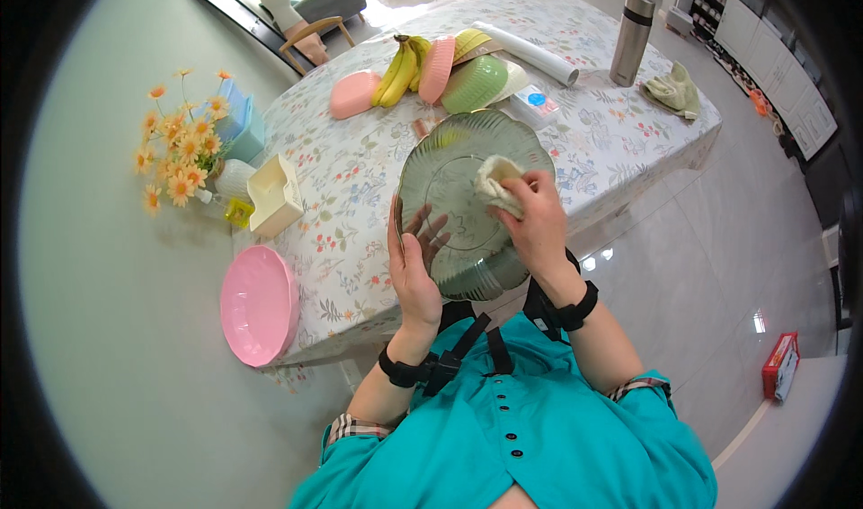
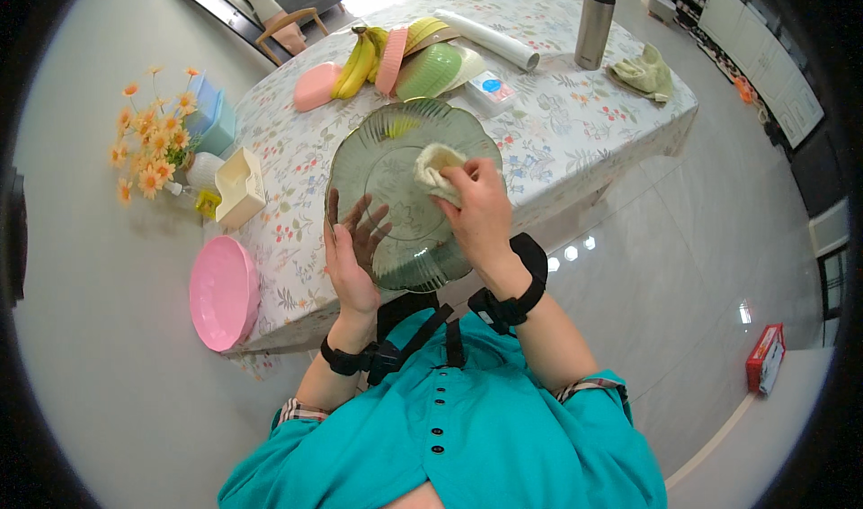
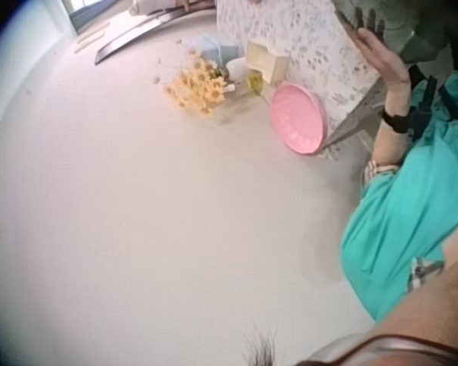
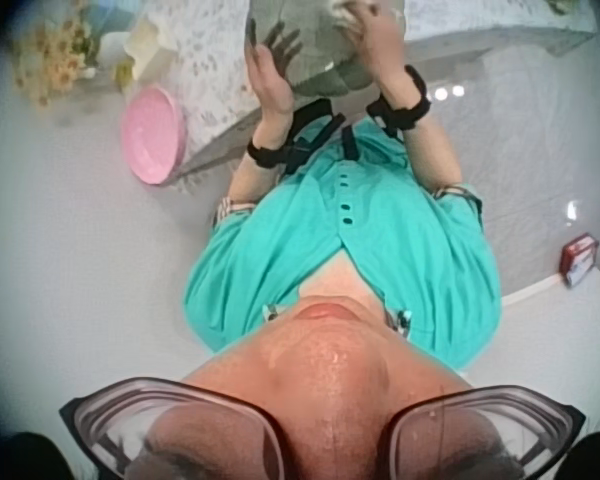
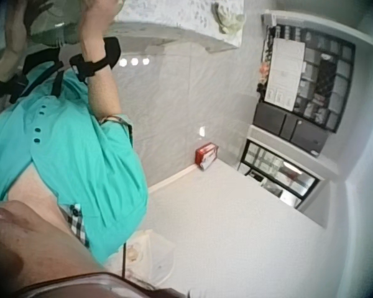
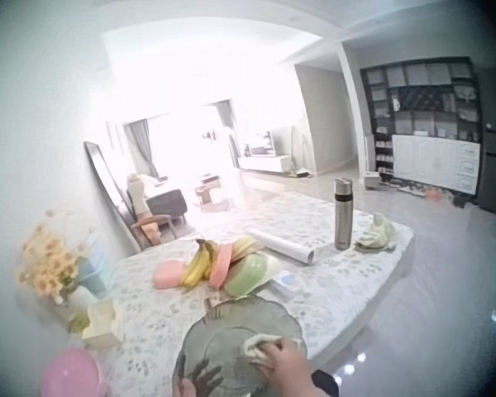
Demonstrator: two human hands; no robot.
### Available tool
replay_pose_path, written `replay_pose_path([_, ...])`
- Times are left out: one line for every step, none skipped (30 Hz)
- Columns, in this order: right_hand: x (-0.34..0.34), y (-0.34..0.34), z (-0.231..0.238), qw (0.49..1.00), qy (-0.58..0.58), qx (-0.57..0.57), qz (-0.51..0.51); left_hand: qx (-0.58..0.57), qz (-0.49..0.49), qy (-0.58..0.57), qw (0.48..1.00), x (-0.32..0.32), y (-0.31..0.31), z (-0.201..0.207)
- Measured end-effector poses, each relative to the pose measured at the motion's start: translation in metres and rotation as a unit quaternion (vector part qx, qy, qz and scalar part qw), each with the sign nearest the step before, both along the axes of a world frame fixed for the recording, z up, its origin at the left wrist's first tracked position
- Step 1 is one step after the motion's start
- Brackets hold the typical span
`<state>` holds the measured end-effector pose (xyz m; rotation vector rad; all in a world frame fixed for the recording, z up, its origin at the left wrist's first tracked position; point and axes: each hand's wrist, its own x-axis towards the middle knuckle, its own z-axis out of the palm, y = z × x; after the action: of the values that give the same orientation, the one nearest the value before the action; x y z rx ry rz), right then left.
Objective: The person wipes a small white plastic container, a glass plate, and a pink plastic bowl using a cloth.
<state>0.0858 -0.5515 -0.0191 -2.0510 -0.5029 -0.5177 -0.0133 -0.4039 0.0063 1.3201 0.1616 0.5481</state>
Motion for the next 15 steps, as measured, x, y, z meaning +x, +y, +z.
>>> replay_pose_path([0.000,0.002,-0.003,0.999,0.013,-0.031,0.041,0.017,0.005,-0.003,1.000,-0.001,-0.001,-0.002])
replay_pose_path([-0.004,0.004,-0.006,0.999,0.014,-0.030,0.037,0.035,0.010,-0.007,0.999,0.000,0.000,-0.002])
replay_pose_path([-0.010,0.008,-0.007,0.993,0.045,-0.054,0.098,0.036,0.007,-0.006,0.999,0.001,0.000,-0.002])
replay_pose_path([-0.017,0.011,-0.008,0.981,0.077,-0.077,0.160,0.017,0.019,0.014,1.000,0.001,0.001,-0.001])
replay_pose_path([-0.023,0.015,-0.009,0.970,0.069,-0.082,0.219,-0.003,0.030,0.033,0.999,0.001,0.003,-0.001])
replay_pose_path([-0.028,0.019,-0.008,0.955,0.060,-0.085,0.276,-0.003,0.028,0.035,0.999,0.002,0.005,-0.004])
replay_pose_path([-0.032,0.026,-0.004,0.929,0.084,-0.024,0.360,0.042,0.035,0.013,0.998,0.003,0.008,-0.006])
replay_pose_path([-0.033,0.030,0.001,0.929,0.087,-0.023,0.358,0.087,0.043,-0.010,0.995,0.003,0.008,-0.007])
replay_pose_path([-0.030,0.034,0.005,0.930,0.047,-0.018,0.364,0.141,0.064,0.007,0.988,-0.002,0.005,-0.006])
replay_pose_path([-0.025,0.039,0.008,0.928,0.006,-0.013,0.373,0.141,0.066,0.009,0.988,-0.005,0.005,-0.008])
replay_pose_path([-0.016,0.040,0.010,0.945,-0.015,-0.024,0.327,0.143,0.068,0.010,0.987,-0.006,0.002,-0.010])
replay_pose_path([-0.003,0.040,0.011,0.969,-0.063,-0.023,0.240,0.145,0.071,0.011,0.987,-0.008,-0.001,-0.011])
replay_pose_path([0.023,0.035,0.003,0.979,-0.064,-0.015,0.195,0.103,0.022,-0.007,0.994,-0.009,-0.008,-0.003])
replay_pose_path([0.038,0.031,0.002,0.986,-0.066,-0.008,0.153,0.104,0.022,-0.008,0.994,-0.009,-0.008,-0.003])
replay_pose_path([0.040,0.028,-0.003,0.986,-0.067,-0.007,0.152,0.111,0.025,-0.007,0.994,-0.009,-0.009,-0.003])
